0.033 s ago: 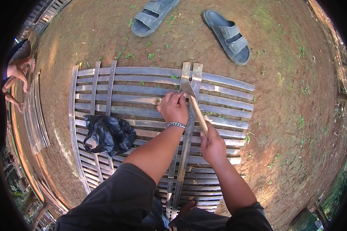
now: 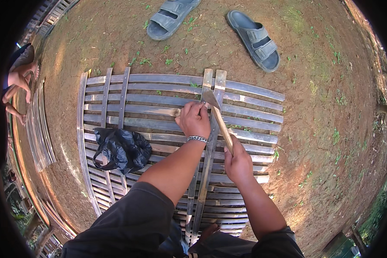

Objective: The person kneels on a wooden slatted structure and uses a hammer to drive nails into the wood, securing the slats together. The person works methodically across the surface, occasionally reaching for nails from a black bag, and finishes by lifting the assembled panel.

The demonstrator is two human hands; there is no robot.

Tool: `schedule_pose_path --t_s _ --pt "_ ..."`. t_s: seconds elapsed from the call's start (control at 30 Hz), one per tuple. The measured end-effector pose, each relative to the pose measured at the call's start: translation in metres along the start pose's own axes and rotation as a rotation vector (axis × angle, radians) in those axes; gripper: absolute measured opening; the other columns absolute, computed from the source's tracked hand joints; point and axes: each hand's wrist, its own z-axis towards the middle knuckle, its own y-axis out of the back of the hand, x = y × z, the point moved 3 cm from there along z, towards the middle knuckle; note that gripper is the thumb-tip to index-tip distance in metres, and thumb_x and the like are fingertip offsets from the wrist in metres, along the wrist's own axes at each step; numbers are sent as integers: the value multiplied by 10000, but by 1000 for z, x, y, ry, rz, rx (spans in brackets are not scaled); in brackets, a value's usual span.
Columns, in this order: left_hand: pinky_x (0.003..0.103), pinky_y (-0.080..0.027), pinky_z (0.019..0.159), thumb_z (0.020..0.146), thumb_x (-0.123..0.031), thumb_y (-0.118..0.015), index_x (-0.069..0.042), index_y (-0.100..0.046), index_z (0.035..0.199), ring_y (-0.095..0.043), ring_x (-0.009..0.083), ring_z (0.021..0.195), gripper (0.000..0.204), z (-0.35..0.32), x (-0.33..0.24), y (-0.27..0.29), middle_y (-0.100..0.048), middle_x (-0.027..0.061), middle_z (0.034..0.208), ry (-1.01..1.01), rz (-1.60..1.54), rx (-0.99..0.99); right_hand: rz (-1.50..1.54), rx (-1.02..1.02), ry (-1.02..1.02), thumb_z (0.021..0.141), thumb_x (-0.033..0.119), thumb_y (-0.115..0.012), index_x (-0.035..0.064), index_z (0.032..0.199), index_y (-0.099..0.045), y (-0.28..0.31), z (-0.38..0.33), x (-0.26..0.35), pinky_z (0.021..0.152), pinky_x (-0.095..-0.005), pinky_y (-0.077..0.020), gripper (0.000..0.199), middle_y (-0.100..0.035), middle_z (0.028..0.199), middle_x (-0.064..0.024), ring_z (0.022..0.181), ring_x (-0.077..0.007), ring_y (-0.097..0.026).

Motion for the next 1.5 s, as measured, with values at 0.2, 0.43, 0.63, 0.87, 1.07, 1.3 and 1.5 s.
schedule_pose_path --t_s 0.2,0.43,0.63,0.87,1.07,1.3,1.5 --pt "426 -363 883 865 -180 -729 -185 -750 924 -625 215 1003 63 4 5 -3 -681 -32 1025 20 -7 25 2 76 -72 965 116 -630 28 1405 -511 -6 3 -4 827 -523 -562 464 -675 1147 -285 1002 -484 -673" --pt "427 -362 876 869 -177 -727 -187 -748 922 -624 218 993 58 2 3 -4 -679 -35 1020 31 -8 23 27 81 -89 966 118 -622 33 1413 -497 -6 2 1 823 -534 -556 472 -675 1140 -288 997 -487 -672" --pt "421 -354 859 863 -177 -733 -188 -742 905 -629 210 988 45 5 4 -3 -681 -40 1005 29 7 23 -23 87 -54 967 117 -619 25 1415 -493 -5 5 2 813 -528 -562 474 -676 1140 -290 986 -490 -674" --pt "417 -354 859 862 -181 -731 -179 -735 890 -634 207 997 29 10 2 0 -690 -38 1021 9 1 -5 -10 -14 8 968 118 -623 30 1419 -489 4 12 16 780 -538 -567 478 -681 1119 -292 947 -494 -684" --pt "418 -357 864 854 -182 -735 -182 -736 885 -637 211 1005 31 7 3 -2 -696 -29 1035 9 -8 -7 -37 -44 35 964 108 -626 45 1411 -497 9 14 15 773 -533 -572 469 -688 1095 -282 915 -490 -691" --pt "419 -358 861 854 -187 -733 -183 -738 876 -640 213 999 23 4 8 -3 -700 -24 1037 2 8 -11 -85 34 -38 962 110 -629 79 1422 -497 4 16 9 764 -532 -572 480 -687 1109 -275 932 -472 -693" --pt "427 -361 866 852 -186 -732 -185 -739 885 -633 215 1005 34 6 5 -2 -698 -27 1045 12 24 14 -62 38 -31 959 115 -634 87 1429 -496 2 13 8 769 -538 -566 491 -689 1089 -277 928 -475 -691"
